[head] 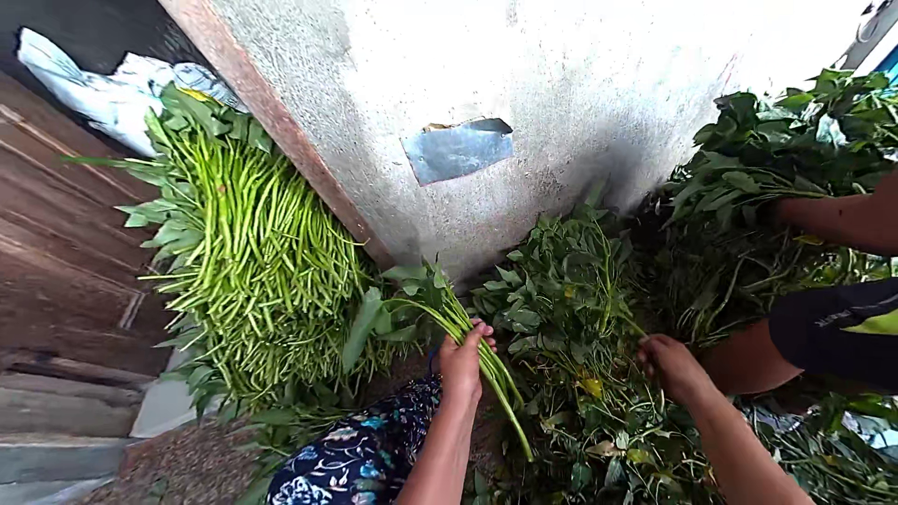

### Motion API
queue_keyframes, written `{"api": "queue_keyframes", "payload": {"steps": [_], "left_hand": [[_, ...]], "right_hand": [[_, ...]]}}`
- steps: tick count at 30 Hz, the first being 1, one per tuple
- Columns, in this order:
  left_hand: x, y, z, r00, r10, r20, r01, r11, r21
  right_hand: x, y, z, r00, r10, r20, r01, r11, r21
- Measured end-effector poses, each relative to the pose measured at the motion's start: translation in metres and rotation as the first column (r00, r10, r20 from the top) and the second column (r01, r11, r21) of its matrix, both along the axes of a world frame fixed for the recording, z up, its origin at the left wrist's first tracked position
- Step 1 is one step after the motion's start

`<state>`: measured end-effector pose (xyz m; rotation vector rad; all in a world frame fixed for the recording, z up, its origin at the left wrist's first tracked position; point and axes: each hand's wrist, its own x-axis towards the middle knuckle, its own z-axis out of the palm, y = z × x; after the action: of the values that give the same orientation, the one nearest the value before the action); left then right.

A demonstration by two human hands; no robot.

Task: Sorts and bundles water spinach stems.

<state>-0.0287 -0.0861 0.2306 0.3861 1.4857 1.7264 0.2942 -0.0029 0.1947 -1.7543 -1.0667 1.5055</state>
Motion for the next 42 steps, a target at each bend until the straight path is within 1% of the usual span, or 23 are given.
{"api": "queue_keyframes", "payload": {"steps": [2,3,5,7,10,13,16,19,23,24,25,26,27,28,29,30,31,32,34,35,36,39,42], "left_hand": [[0.002,-0.003,0.004,0.996,0.009,0.089,-0.007,1.0,-0.022],[0.002,-0.002,0.008,0.992,0.011,0.124,-0.009,1.0,-0.021],[0.001,-0.008,0.011,0.984,0.019,0.178,-0.015,1.0,-0.02],[0.001,-0.014,0.011,0.977,0.011,0.214,-0.008,1.0,-0.016],[0.0,-0.014,0.019,0.98,-0.033,0.198,0.035,0.999,-0.004],[0.001,-0.018,0.018,0.981,-0.029,0.19,0.036,0.999,-0.029],[-0.003,-0.015,0.02,0.98,0.002,0.198,0.003,1.0,-0.028],[-0.005,-0.013,0.017,0.976,0.04,0.215,-0.037,0.999,-0.021],[-0.017,-0.013,0.017,0.981,0.085,0.176,-0.084,0.996,-0.011],[-0.022,-0.013,0.017,0.986,0.092,0.136,-0.093,0.996,0.0],[-0.028,-0.015,0.019,0.992,0.103,0.073,-0.104,0.995,0.012],[-0.034,-0.017,0.022,0.994,0.112,-0.006,-0.112,0.993,0.019],[-0.039,-0.019,0.025,0.989,0.124,-0.079,-0.122,0.992,0.033],[-0.044,-0.019,0.027,0.979,0.145,-0.141,-0.139,0.989,0.05],[-0.047,-0.019,0.03,0.967,0.166,-0.191,-0.156,0.986,0.065],[-0.048,-0.018,0.031,0.957,0.18,-0.23,-0.168,0.983,0.071],[-0.046,-0.016,0.031,0.955,0.174,-0.24,-0.163,0.985,0.065],[-0.041,-0.013,0.03,0.96,0.155,-0.231,-0.146,0.988,0.056],[-0.03,-0.01,0.025,0.977,0.098,-0.192,-0.093,0.995,0.035],[-0.026,-0.008,0.024,0.982,0.071,-0.174,-0.068,0.997,0.022],[-0.022,-0.006,0.023,0.986,0.04,-0.16,-0.038,0.999,0.011],[-0.012,0.003,0.023,0.992,-0.012,-0.123,0.011,1.0,-0.01],[-0.012,0.008,0.021,0.996,-0.014,-0.089,0.011,0.999,-0.034]], "right_hand": [[0.002,-0.016,-0.004,0.988,-0.086,-0.129,0.082,0.996,-0.034],[0.001,-0.023,0.0,0.968,-0.123,-0.22,0.131,0.991,0.023],[-0.002,-0.042,0.011,0.928,-0.076,-0.365,0.144,0.976,0.164],[-0.004,-0.062,0.021,0.893,0.02,-0.449,0.077,0.977,0.198],[-0.006,-0.078,0.039,0.859,0.064,-0.508,0.079,0.963,0.256],[0.003,-0.086,0.045,0.855,0.075,-0.514,0.051,0.973,0.226],[0.007,-0.084,0.05,0.83,0.116,-0.546,0.053,0.958,0.283],[0.009,-0.079,0.041,0.819,0.066,-0.57,0.102,0.961,0.258],[0.011,-0.076,0.031,0.801,0.107,-0.589,0.083,0.954,0.287],[0.015,-0.077,0.027,0.831,0.148,-0.537,0.02,0.956,0.294],[0.021,-0.08,0.023,0.884,0.219,-0.413,-0.103,0.953,0.285],[0.029,-0.086,0.018,0.91,0.355,-0.215,-0.307,0.924,0.227],[0.036,-0.092,0.015,0.834,0.551,-0.009,-0.549,0.832,0.084],[0.038,-0.097,0.01,0.651,0.748,0.125,-0.739,0.663,-0.118],[0.033,-0.099,0.001,0.422,0.883,0.207,-0.827,0.468,-0.31],[0.025,-0.096,-0.01,0.241,0.93,0.276,-0.821,0.347,-0.453],[0.02,-0.087,-0.023,0.191,0.912,0.362,-0.794,0.36,-0.49],[0.015,-0.07,-0.032,0.279,0.851,0.446,-0.775,0.473,-0.42],[0.002,-0.026,-0.039,0.623,0.609,0.49,-0.641,0.757,-0.127],[-0.009,0.0,-0.046,0.714,0.477,0.513,-0.541,0.841,-0.029],[-0.018,0.023,-0.053,0.747,0.386,0.542,-0.465,0.885,0.01],[-0.036,0.075,-0.088,0.722,0.32,0.614,-0.385,0.922,-0.027],[-0.057,0.093,-0.114,0.588,0.41,0.698,-0.404,0.896,-0.186]]}}
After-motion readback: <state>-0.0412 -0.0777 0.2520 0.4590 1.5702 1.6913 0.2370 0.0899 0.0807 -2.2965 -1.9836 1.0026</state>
